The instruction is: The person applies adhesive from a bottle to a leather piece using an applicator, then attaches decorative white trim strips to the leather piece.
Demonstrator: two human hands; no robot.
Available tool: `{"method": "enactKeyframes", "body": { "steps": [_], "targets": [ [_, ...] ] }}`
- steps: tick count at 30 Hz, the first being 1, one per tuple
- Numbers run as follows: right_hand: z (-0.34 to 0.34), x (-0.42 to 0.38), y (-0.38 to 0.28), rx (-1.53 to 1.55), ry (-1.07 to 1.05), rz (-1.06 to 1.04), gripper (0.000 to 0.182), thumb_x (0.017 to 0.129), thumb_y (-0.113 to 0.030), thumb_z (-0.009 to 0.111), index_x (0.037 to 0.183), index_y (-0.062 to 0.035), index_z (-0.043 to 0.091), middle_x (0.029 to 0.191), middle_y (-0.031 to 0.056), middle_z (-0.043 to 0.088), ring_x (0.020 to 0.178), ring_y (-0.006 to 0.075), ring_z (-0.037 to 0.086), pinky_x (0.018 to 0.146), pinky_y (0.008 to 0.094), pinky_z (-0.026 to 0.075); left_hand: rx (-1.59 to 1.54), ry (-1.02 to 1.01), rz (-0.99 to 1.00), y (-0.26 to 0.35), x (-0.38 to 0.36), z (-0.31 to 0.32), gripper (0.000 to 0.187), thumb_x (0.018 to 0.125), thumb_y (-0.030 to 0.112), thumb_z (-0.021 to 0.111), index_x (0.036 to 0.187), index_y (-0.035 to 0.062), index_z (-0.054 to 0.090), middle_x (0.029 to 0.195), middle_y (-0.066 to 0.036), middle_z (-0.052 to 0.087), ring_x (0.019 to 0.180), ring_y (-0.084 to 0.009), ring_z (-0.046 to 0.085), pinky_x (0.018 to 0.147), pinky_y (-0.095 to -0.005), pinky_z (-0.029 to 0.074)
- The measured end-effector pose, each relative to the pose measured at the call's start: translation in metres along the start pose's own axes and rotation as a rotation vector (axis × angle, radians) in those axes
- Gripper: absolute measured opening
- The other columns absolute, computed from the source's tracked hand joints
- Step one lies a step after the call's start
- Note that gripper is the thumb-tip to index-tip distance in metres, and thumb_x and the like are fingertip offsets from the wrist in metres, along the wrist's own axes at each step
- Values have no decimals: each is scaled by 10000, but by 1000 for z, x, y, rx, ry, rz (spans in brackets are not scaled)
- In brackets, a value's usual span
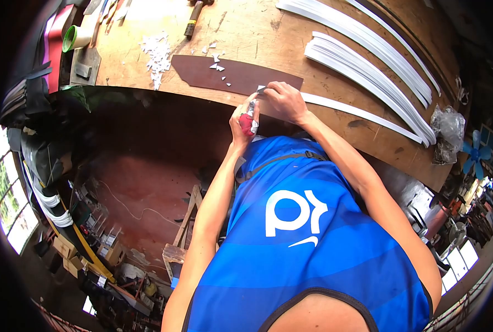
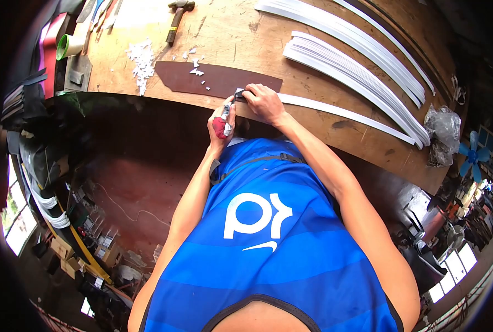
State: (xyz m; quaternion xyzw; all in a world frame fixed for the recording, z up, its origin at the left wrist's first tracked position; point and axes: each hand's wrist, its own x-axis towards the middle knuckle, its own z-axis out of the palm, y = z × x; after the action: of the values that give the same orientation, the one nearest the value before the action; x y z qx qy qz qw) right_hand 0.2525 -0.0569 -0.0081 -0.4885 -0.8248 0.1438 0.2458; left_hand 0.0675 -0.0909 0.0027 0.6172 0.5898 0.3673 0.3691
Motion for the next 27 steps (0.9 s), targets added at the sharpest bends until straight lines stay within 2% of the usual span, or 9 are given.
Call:
{"method": "enactKeyframes", "body": {
  "steps": [8,10,11,13,27],
  "targets": [
    [-3,1,-1,19,-12,9,215,785,-116,648,997,-78,655,1033,61,615,925,240,626,803,349,534,24,12,-5,5,0,-1,272,960,176,644,1218,98,686,762,-179,635,651,-299,640,624,-382,511],
    [-3,1,-1,13,1,7,216,784,-112,647,997,-78,657,1032,65,616,927,241,628,804,350,534,48,-61,-73,9,0,-4,261,985,143,610,1189,-8,669,965,-175,715,836,-226,693,762,-325,531],
    [-2,1,-1,14,0,6,216,784,-112,647,997,-78,657,1032,65,616,927,241,628,804,350,534,48,-60,-75,7,0,-3,261,985,143,610,1189,-8,669,965,-175,715,836,-226,693,762,-325,531],
    [-2,1,-1,4,-8,2,216,784,-109,646,996,-78,659,1030,67,618,927,242,631,803,350,535,24,13,-9,4,0,0,272,959,178,645,1219,108,686,769,-187,642,660,-308,650,621,-382,514],
    [1,0,-1,5,10,20,202,791,-127,658,988,-84,669,1012,58,623,915,235,633,787,351,538,83,18,53,5,1,3,307,926,136,673,1232,119,679,752,-187,632,655,-321,641,611,-399,507]
  ]
}}
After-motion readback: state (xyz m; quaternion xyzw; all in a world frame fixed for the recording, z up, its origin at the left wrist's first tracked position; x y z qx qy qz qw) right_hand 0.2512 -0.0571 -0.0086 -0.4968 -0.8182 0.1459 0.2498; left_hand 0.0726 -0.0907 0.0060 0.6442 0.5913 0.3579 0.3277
